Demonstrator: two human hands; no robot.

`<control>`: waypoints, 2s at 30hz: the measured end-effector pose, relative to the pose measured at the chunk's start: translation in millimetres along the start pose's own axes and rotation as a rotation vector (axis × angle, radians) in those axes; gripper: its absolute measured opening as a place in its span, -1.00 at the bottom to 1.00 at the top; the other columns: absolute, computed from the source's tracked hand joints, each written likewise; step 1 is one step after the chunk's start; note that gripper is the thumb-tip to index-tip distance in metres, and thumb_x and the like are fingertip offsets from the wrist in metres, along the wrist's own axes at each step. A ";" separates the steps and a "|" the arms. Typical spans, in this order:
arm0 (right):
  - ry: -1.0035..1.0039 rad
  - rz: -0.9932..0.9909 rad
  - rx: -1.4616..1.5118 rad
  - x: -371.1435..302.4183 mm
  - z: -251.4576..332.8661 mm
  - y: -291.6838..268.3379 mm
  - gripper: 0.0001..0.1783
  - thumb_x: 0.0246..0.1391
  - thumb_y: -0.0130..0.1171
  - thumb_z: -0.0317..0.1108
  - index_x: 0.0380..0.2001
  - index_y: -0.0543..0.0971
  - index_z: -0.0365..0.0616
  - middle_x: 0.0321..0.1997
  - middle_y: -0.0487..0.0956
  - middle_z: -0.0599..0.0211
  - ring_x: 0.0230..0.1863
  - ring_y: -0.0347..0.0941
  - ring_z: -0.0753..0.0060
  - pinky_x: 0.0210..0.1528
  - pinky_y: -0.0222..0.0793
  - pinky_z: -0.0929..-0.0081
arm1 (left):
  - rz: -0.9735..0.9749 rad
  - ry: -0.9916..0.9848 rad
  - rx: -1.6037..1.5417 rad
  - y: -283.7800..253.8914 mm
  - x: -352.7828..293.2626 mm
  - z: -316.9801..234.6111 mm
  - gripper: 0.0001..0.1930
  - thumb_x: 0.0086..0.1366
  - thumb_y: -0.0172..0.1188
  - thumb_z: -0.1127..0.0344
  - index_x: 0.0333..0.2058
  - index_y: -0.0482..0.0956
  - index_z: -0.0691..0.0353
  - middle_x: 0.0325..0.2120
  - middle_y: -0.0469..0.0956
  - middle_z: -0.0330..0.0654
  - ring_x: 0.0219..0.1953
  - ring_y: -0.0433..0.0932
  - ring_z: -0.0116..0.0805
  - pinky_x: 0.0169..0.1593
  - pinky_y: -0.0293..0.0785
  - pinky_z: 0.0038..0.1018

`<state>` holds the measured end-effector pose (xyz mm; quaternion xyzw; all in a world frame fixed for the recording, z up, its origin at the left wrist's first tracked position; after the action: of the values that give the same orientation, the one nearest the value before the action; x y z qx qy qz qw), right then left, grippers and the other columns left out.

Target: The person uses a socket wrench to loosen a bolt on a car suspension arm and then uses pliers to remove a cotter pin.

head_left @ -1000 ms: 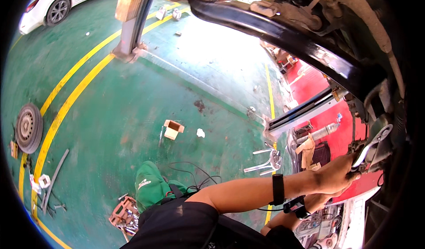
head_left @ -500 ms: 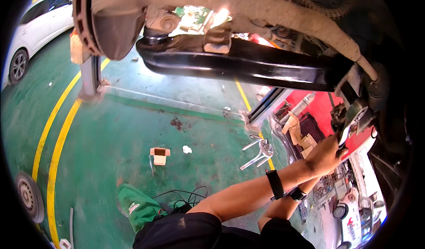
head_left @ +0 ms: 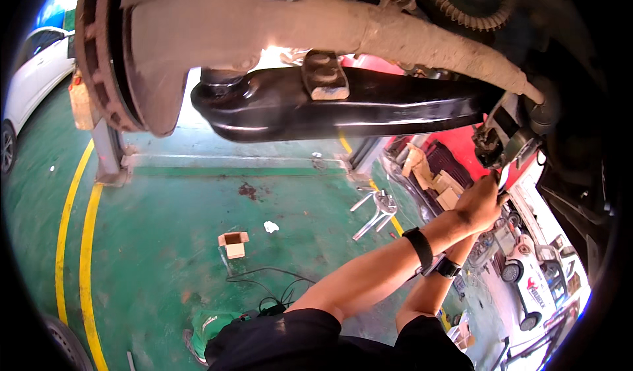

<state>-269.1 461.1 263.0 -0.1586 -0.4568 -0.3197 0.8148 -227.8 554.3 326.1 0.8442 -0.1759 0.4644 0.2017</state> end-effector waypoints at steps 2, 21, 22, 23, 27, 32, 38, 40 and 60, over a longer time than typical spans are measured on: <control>0.008 0.001 0.036 -2.3 -3.9 8.6 -0.54 0.03 0.27 -0.21 -0.05 0.43 -0.20 -0.20 0.46 0.45 -0.23 0.35 0.53 -0.20 0.33 0.47 | 0.028 0.015 0.078 -4.9 2.2 6.3 -0.68 0.21 0.14 0.32 -0.13 0.33 0.35 -0.38 0.52 0.20 -0.28 0.51 0.26 -0.22 0.41 0.00; -0.134 -0.255 -0.394 97.8 -1.1 -0.3 -0.81 -0.19 0.36 -0.43 -0.47 0.55 -0.22 -0.56 0.48 0.52 -0.52 0.30 0.61 -0.43 0.31 0.53 | -0.026 -0.453 0.029 -231.4 -174.2 58.3 -0.77 0.32 0.20 0.31 -0.17 0.41 0.31 -0.28 0.54 -0.15 -0.20 0.52 -0.38 -0.10 0.42 -0.45; -0.032 -0.100 -0.250 104.5 -6.1 9.9 -0.80 -0.21 0.38 -0.44 -0.50 0.54 -0.20 -0.58 0.46 0.53 -0.53 0.28 0.64 -0.44 0.29 0.55 | -0.024 -0.509 -0.003 -238.4 -180.7 58.9 -0.78 0.33 0.19 0.31 -0.17 0.42 0.32 -0.28 0.54 -0.17 -0.20 0.50 -0.42 -0.09 0.41 -0.47; -0.051 -0.139 -0.344 104.2 2.3 -1.5 -0.80 -0.21 0.38 -0.45 -0.51 0.54 -0.20 -0.58 0.46 0.54 -0.53 0.27 0.66 -0.45 0.28 0.57 | -0.023 -0.566 -0.035 -243.5 -188.6 58.8 -0.78 0.34 0.18 0.31 -0.18 0.42 0.32 -0.28 0.54 -0.20 -0.21 0.48 -0.45 -0.08 0.39 -0.48; -0.111 -0.151 -0.485 98.9 45.3 -34.6 -0.82 -0.20 0.38 -0.45 -0.53 0.54 -0.20 -0.60 0.44 0.60 -0.53 0.24 0.76 -0.46 0.24 0.67 | -0.093 -0.567 0.032 -277.8 -218.0 57.0 -0.76 0.28 0.22 0.35 -0.18 0.41 0.33 -0.28 0.55 -0.14 -0.23 0.51 -0.42 -0.18 0.42 -0.55; -0.145 -0.171 -0.306 100.5 48.6 -19.9 -0.80 -0.19 0.35 -0.51 -0.42 0.57 -0.22 -0.53 0.47 0.60 -0.48 0.27 0.74 -0.42 0.26 0.67 | -0.113 -0.636 0.006 -304.4 -235.0 45.4 -0.79 0.31 0.20 0.37 -0.17 0.42 0.33 -0.30 0.52 -0.18 -0.23 0.47 -0.46 -0.16 0.40 -0.55; 0.077 -0.161 -0.338 52.9 -2.7 -32.5 -0.69 -0.19 0.42 -0.40 -0.60 0.41 -0.09 -0.60 0.34 0.60 -0.53 0.17 0.66 -0.46 0.13 0.57 | -0.130 -0.696 -0.035 -340.2 -258.2 27.6 -0.81 0.32 0.19 0.38 -0.15 0.43 0.30 -0.27 0.49 -0.23 -0.23 0.45 -0.47 -0.16 0.39 -0.55; 0.132 -0.130 -0.291 19.9 -12.5 -43.4 -0.77 -0.14 0.35 -0.44 -0.61 0.44 -0.11 -0.63 0.40 0.54 -0.58 0.24 0.62 -0.50 0.17 0.56 | -0.097 -0.711 -0.075 -341.5 -266.3 18.9 -0.79 0.31 0.21 0.37 -0.15 0.43 0.30 -0.26 0.49 -0.24 -0.22 0.45 -0.47 -0.15 0.39 -0.55; 0.571 1.029 -0.329 -353.2 135.8 232.9 -0.54 -0.13 0.42 -0.12 -0.29 0.54 -0.26 -0.43 0.57 0.17 -0.40 0.50 0.27 -0.28 0.43 0.37 | -0.355 -0.856 -1.098 -380.9 -290.2 -130.0 -0.67 0.26 0.02 0.04 -0.42 0.44 0.23 -0.62 0.48 -0.09 -0.53 0.49 -0.19 -0.18 0.42 -0.21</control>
<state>-334.9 842.3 44.4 -0.3908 -0.0299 0.0187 0.9198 -283.1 977.9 73.8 0.7448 -0.3080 -0.1028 0.5830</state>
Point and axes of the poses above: each hand's wrist, its own x-axis towards the middle knuckle, its own y-axis out of the palm, z = x × y, the point moved 10 cm from there along x, towards the middle knuckle
